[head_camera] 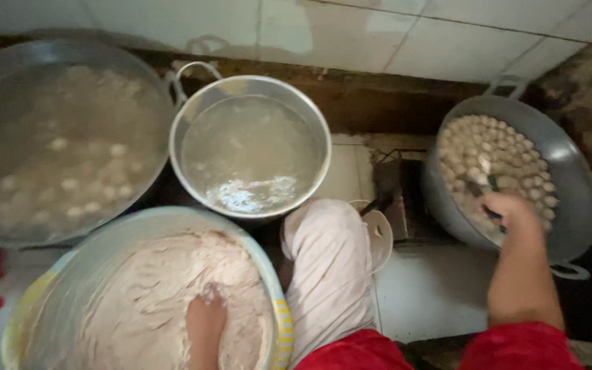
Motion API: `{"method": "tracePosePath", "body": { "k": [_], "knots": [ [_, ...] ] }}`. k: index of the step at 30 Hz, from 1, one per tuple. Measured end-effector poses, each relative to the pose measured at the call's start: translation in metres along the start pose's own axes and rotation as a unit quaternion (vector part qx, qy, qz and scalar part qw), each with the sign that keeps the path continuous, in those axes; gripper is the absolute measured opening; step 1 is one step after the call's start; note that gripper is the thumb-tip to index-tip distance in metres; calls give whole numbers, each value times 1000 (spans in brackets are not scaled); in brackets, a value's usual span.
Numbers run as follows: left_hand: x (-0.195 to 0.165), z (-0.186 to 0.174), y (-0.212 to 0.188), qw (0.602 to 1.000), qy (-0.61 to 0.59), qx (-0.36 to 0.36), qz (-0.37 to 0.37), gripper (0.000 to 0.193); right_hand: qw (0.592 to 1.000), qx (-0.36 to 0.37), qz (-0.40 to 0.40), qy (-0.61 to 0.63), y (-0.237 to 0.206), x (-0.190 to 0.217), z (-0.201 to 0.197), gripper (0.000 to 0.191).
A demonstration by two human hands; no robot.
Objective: The person sits on the floor beside a large basin of thick dough and a basin of water. They scoop a portion of dough with a measuring spoon, dip and shape it by hand into a ball, and drop the ball into a water-filled pot, repeating this cycle continuously.
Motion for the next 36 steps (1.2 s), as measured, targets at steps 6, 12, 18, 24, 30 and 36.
{"method": "tracePosePath", "body": {
  "k": [6, 12, 18, 24, 30, 36],
  "knots": [
    [3, 4, 0, 1000, -14, -5, -7, 59, 993, -109, 50, 20, -2, -6, -48, 54],
    [10, 11, 4, 1000, 25, 4, 14, 49, 960, -106, 194, -171, -22, -56, -53, 46],
    [22, 12, 6, 999, -33, -4, -14, 49, 993, -17, 97, -70, -10, -44, 3, 45],
    [24, 3, 1, 999, -32, -14, -12, 54, 997, 0, 68, -34, -16, -20, 6, 33],
    [20, -10, -3, 999, -32, -40, -5, 53, 993, -57, 71, -80, -25, -2, -7, 34],
    [28, -7, -3, 997, -63, -37, 17, 47, 982, -109, 68, -137, -20, -2, 24, 36]
  ]
}}
Point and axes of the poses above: each hand's wrist, its own y-axis towards the middle knuckle, its own z-axis out of the palm, x = y × z, the point moved 6 cm from there along y, towards the middle knuckle, and after that the axes turned 7 degrees about z, right-handed, at the moved point
